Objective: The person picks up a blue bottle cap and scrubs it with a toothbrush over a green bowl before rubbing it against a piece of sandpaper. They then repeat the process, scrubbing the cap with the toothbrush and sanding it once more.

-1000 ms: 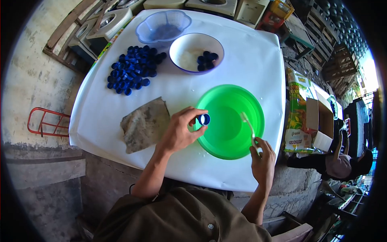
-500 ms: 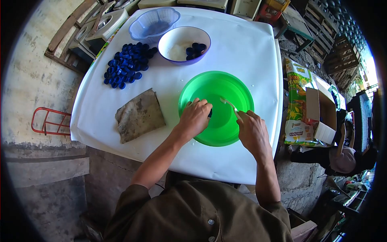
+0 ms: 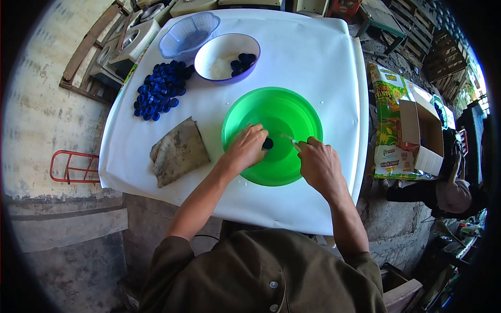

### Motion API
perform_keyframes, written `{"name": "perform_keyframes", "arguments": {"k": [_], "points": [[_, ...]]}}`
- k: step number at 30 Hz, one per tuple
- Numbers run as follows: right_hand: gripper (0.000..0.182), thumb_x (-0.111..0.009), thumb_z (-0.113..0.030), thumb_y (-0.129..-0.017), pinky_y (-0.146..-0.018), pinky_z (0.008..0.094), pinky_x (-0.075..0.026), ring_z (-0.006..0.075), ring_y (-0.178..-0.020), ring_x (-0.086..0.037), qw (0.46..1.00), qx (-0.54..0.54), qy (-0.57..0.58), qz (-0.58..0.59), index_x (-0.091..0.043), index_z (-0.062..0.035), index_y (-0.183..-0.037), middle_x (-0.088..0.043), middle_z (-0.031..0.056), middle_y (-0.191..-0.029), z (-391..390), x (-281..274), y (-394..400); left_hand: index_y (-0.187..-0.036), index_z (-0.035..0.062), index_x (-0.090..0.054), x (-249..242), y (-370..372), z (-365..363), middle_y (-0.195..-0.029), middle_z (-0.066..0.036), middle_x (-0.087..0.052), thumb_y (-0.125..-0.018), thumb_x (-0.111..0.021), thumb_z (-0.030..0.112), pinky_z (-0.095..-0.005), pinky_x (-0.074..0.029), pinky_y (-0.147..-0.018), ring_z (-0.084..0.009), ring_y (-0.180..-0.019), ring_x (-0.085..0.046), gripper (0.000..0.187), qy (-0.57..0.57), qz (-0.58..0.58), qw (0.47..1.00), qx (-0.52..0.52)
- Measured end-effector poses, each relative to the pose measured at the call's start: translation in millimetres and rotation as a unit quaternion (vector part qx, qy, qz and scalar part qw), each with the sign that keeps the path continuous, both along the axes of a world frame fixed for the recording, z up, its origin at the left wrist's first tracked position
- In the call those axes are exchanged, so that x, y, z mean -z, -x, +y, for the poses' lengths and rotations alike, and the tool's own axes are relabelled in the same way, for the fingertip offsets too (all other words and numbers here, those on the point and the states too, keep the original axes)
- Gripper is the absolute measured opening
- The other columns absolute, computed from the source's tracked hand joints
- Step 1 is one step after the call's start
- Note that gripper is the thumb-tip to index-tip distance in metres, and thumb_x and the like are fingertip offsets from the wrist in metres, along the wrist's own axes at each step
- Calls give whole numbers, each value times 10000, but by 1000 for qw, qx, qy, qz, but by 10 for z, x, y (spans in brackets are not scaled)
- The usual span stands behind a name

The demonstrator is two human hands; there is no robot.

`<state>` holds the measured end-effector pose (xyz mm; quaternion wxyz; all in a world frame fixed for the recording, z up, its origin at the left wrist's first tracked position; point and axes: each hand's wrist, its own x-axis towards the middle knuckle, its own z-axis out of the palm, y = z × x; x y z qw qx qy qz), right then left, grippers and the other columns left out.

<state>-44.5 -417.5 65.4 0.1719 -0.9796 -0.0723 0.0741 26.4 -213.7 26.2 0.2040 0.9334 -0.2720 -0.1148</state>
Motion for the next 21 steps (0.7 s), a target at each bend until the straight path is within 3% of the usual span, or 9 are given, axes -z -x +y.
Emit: {"name": "perform_keyframes", "arguments": {"k": [6,8,11,13,17,21], "points": [[125,-608,-50,-884,-669,479,-546,389,-740,-668,993,45,-103,-33,-675,18,-964,-657,185,-921,-113,-78,18,-925,-13,-530,-204,-29,50,-872,-140,-644,-733,-778,23,-375,-543,-754,-269,-828,-656,316,172,30,982,-78],[174,-607,-27,-869,-655,470,-550,393,-737,-670,994,44,-86,-51,-654,22,-1030,-659,194,-930,-59,-65,6,-927,-8,-501,-211,-4,85,-849,-128,-642,-755,-783,17,-342,-543,-695,-213,-770,-663,331,240,38,966,-89],[221,-581,14,-849,-637,466,-549,390,-723,-668,995,12,-76,-64,-624,37,-1064,-650,202,-923,5,-21,-51,-936,-3,-499,-352,34,125,-815,-100,-633,-780,-794,4,-296,-527,-647,-129,-756,-656,334,248,63,959,-121],[245,-560,42,-831,-625,464,-547,386,-708,-666,996,-37,-65,-49,-607,49,-1071,-645,207,-925,50,100,-100,-933,9,-484,-323,38,180,-808,-94,-640,-791,-791,16,-306,-519,-634,-132,-705,-637,338,295,84,943,-133],[238,-546,51,-812,-624,472,-538,384,-706,-657,995,-11,-76,-70,-594,51,-1045,-642,210,-893,145,132,-223,-954,23,-469,-211,43,274,-820,-77,-642,-802,-792,28,-285,-510,-636,-104,-697,-621,357,356,98,915,-161],[195,-604,0,-856,-666,496,-525,394,-788,-664,993,-23,-108,-37,-616,20,-1049,-657,210,-918,200,251,-321,-1102,28,-513,-160,45,321,-834,-68,-642,-812,-782,29,-277,-507,-645,-94,-709,-617,396,378,110,904,-167]]}}
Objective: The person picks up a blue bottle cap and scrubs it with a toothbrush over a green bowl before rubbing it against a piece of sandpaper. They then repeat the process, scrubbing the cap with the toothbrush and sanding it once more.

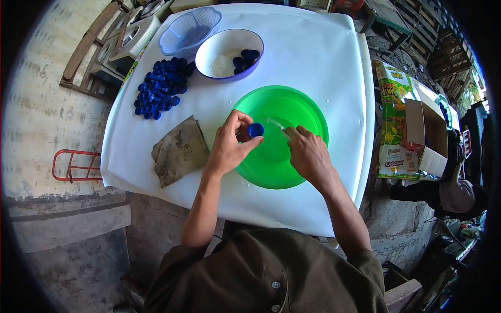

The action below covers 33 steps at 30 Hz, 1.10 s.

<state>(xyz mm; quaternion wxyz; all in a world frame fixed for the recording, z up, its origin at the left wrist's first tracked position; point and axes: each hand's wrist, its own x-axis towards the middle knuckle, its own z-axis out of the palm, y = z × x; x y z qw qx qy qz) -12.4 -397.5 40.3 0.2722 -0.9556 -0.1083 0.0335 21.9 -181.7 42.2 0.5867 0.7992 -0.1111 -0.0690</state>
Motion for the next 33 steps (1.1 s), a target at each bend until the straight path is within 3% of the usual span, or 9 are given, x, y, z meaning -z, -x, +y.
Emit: {"name": "perform_keyframes", "arguments": {"k": [2,5,8,17,23,26,33], "points": [[137,-617,-4,-844,-632,499,-515,400,-752,-663,999,25,25,-12,-598,21,-978,-663,217,-879,10,120,-68,-1158,32,-546,-57,15,-27,-833,-64,-642,-821,-775,34,-276,-511,-656,-96,-710,-615,408,25,26,999,-13],[142,-593,34,-790,-571,477,-524,390,-656,-666,997,0,66,26,-605,41,-931,-660,209,-758,82,177,-81,-1193,40,-606,26,-19,7,-876,-62,-671,-841,-758,42,-274,-536,-690,-107,-751,-641,383,4,-25,1000,8],[98,-612,13,-788,-556,475,-527,393,-637,-673,996,-1,85,18,-622,46,-880,-656,215,-694,146,157,-95,-1148,26,-655,-69,15,-46,-953,-68,-706,-852,-746,39,-273,-561,-731,-119,-816,-672,310,26,-19,999,-3],[78,-591,-15,-826,-584,468,-554,404,-674,-686,997,-31,61,29,-641,44,-816,-669,237,-729,154,364,-161,-1172,32,-667,-33,46,-40,-1036,-76,-720,-855,-745,43,-279,-572,-748,-139,-861,-694,327,41,-45,998,-13],[179,-593,-96,-905,-605,480,-555,412,-700,-693,997,-25,53,56,-641,58,-827,-673,243,-740,146,343,-179,-1165,30,-666,-29,63,-42,-1041,-85,-719,-849,-750,43,-286,-576,-754,-148,-864,-697,327,37,-41,998,-9],[215,-591,-141,-930,-609,491,-542,408,-684,-687,993,-28,58,98,-618,66,-877,-672,239,-732,140,195,-182,-1223,-5,-631,-50,67,-39,-1127,-85,-673,-874,-688,-33,-245,-551,-760,-101,-881,-658,355,29,-33,999,8],[230,-628,-185,-929,-658,521,-508,413,-691,-659,999,7,27,22,-603,25,-1018,-669,202,-743,82,25,-43,-1229,-8,-625,-56,73,12,-1163,-82,-657,-897,-699,15,-242,-549,-760,-107,-909,-651,340,16,-65,998,9]]}}
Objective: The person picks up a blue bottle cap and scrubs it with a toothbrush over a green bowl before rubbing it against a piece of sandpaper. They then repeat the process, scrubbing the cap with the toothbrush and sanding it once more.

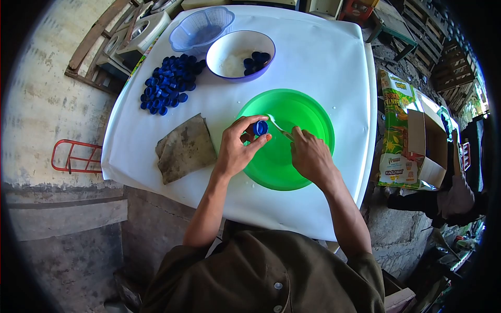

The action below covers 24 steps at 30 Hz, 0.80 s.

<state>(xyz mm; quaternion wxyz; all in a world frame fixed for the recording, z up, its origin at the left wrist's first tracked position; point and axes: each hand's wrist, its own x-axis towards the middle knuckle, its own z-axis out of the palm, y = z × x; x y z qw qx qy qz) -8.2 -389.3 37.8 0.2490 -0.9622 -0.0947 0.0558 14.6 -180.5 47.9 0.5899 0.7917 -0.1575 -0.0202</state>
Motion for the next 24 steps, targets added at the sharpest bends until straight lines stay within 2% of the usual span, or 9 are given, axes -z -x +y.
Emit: {"name": "perform_keyframes", "arguments": {"k": [2,5,8,11,14,17,20,23,24], "points": [[199,-625,-171,-932,-659,522,-499,417,-692,-652,999,-17,-2,-30,-602,2,-1028,-663,198,-734,-98,-37,41,-1231,-13,-621,1,-12,6,-1171,-84,-653,-912,-706,49,-245,-549,-763,-113,-909,-650,336,-12,-12,1000,-4],[168,-612,-145,-927,-590,517,-489,422,-628,-638,999,-10,12,31,-586,7,-995,-630,203,-660,-155,-214,118,-1259,-7,-605,52,-5,-33,-1114,-84,-661,-936,-700,94,-251,-549,-768,-113,-891,-642,352,100,22,995,-15],[148,-610,-149,-938,-592,516,-485,426,-634,-635,998,52,9,34,-594,-4,-963,-633,195,-666,-136,-357,175,-1289,9,-590,53,-18,-13,-1021,-70,-657,-948,-690,98,-253,-544,-745,-108,-888,-633,367,138,98,985,-1],[147,-615,-150,-944,-593,506,-483,413,-659,-642,998,36,-44,16,-598,-5,-930,-652,192,-716,-173,-426,225,-1315,19,-574,7,-14,-30,-944,-51,-639,-997,-634,163,-244,-521,-728,-103,-823,-606,354,99,67,993,18],[139,-632,-145,-938,-604,499,-482,407,-688,-642,994,34,-92,-47,-600,-10,-925,-669,190,-781,-242,-455,295,-1310,19,-575,-64,-21,-1,-871,-19,-604,-1041,-563,239,-232,-464,-687,-96,-737,-551,349,80,120,989,39],[125,-640,-133,-932,-626,488,-483,403,-720,-644,995,67,-69,-33,-618,-15,-967,-675,197,-828,-306,-505,369,-1311,41,-564,32,-68,-7,-900,-30,-593,-1045,-551,240,-280,-444,-635,-101,-676,-501,333,45,93,994,28],[136,-639,-121,-930,-641,481,-485,407,-721,-642,991,85,-96,-35,-627,-1,-993,-672,203,-822,-355,-505,413,-1298,27,-581,-3,-69,-118,-938,-28,-578,-1049,-525,217,-241,-415,-667,-99,-793,-517,318,-96,-62,993,4],[153,-627,-107,-935,-661,475,-488,410,-728,-641,988,88,-116,-44,-638,8,-1037,-670,216,-823,-386,-514,453,-1289,15,-584,-121,-7,-212,-1063,-64,-601,-1024,-551,187,-271,-475,-751,-121,-848,-538,317,-169,-84,982,8],[159,-627,-97,-932,-667,474,-490,411,-729,-642,985,95,-132,-53,-640,9,-1049,-670,219,-829,-390,-497,464,-1283,11,-586,-63,-22,-226,-1060,-70,-612,-1019,-559,185,-280,-482,-765,-126,-852,-549,317,-96,-46,994,6]]}}
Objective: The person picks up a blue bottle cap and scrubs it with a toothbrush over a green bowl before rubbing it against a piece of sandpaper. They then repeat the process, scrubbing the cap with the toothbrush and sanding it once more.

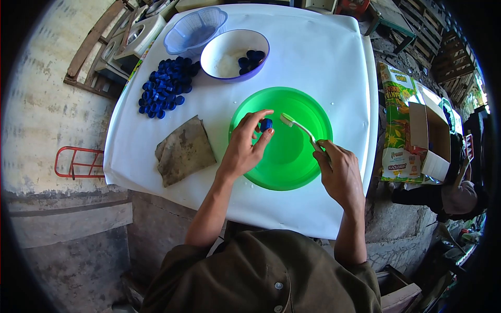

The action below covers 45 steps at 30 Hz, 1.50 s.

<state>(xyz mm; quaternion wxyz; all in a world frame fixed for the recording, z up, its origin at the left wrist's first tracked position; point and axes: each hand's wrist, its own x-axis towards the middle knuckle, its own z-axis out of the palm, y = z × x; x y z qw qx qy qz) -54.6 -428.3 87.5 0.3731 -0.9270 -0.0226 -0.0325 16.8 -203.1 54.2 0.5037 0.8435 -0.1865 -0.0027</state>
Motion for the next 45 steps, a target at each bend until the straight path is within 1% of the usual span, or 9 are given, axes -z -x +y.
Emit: {"name": "perform_keyframes", "arguments": {"k": [3,7,13,19,25,28,34,38,45], "points": [[185,-629,-70,-923,-686,471,-495,411,-732,-644,998,10,-45,-31,-643,13,-1087,-671,219,-852,5,56,31,-1221,-21,-610,48,-47,-42,-986,-84,-650,-1024,-577,252,-288,-488,-767,-137,-873,-598,338,202,109,973,-3],[219,-638,-44,-907,-689,460,-501,396,-737,-647,997,-27,-67,-41,-644,14,-1118,-663,191,-889,53,42,67,-1085,5,-674,154,-93,-49,-901,-47,-651,-1027,-562,409,-227,-457,-695,-105,-800,-589,424,319,240,916,-25],[274,-650,-52,-898,-636,443,-499,359,-729,-641,998,-26,-37,-47,-654,-14,-1170,-638,161,-867,129,139,9,-1016,-29,-666,115,-109,-41,-838,-41,-592,-1046,-497,453,-277,-426,-734,-117,-788,-530,511,272,248,929,-35],[297,-664,-62,-892,-585,446,-489,340,-655,-623,994,-73,-53,-56,-670,-38,-1188,-617,131,-817,168,181,29,-940,0,-716,182,-127,-10,-765,-11,-605,-1031,-515,491,-252,-418,-692,-90,-710,-504,538,271,242,929,-67],[283,-673,-62,-889,-585,437,-500,339,-666,-634,997,-44,-36,-59,-681,-34,-1171,-621,133,-819,198,164,5,-936,-14,-669,201,-130,8,-911,-76,-668,-1052,-490,437,-281,-425,-717,-111,-744,-503,499,298,263,916,-51],[297,-676,-61,-883,-585,436,-505,342,-660,-635,995,-65,-58,-56,-682,-36,-1178,-624,136,-821,206,205,28,-965,5,-725,166,-131,-15,-742,6,-585,-1036,-504,488,-240,-398,-673,-72,-703,-489,536,303,248,918,-54],[296,-679,-64,-879,-575,425,-496,329,-648,-633,998,-16,-9,-53,-689,-34,-1173,-621,141,-814,190,150,-1,-972,8,-719,195,-120,-21,-747,13,-579,-1047,-489,471,-224,-380,-647,-60,-693,-475,522,294,246,923,-48],[285,-677,-54,-875,-592,430,-496,335,-658,-638,989,-68,-121,-46,-703,-38,-1159,-646,148,-817,224,221,32,-1001,-11,-651,188,-131,14,-944,-63,-652,-1062,-476,417,-259,-429,-711,-106,-731,-484,467,298,246,922,-32],[259,-674,-61,-884,-592,428,-494,341,-657,-639,999,-8,-26,-26,-709,-29,-1139,-651,152,-804,200,105,5,-1049,-13,-623,184,-100,13,-936,-51,-598,-1074,-458,387,-260,-419,-709,-110,-754,-476,433,294,260,919,-40]]}}
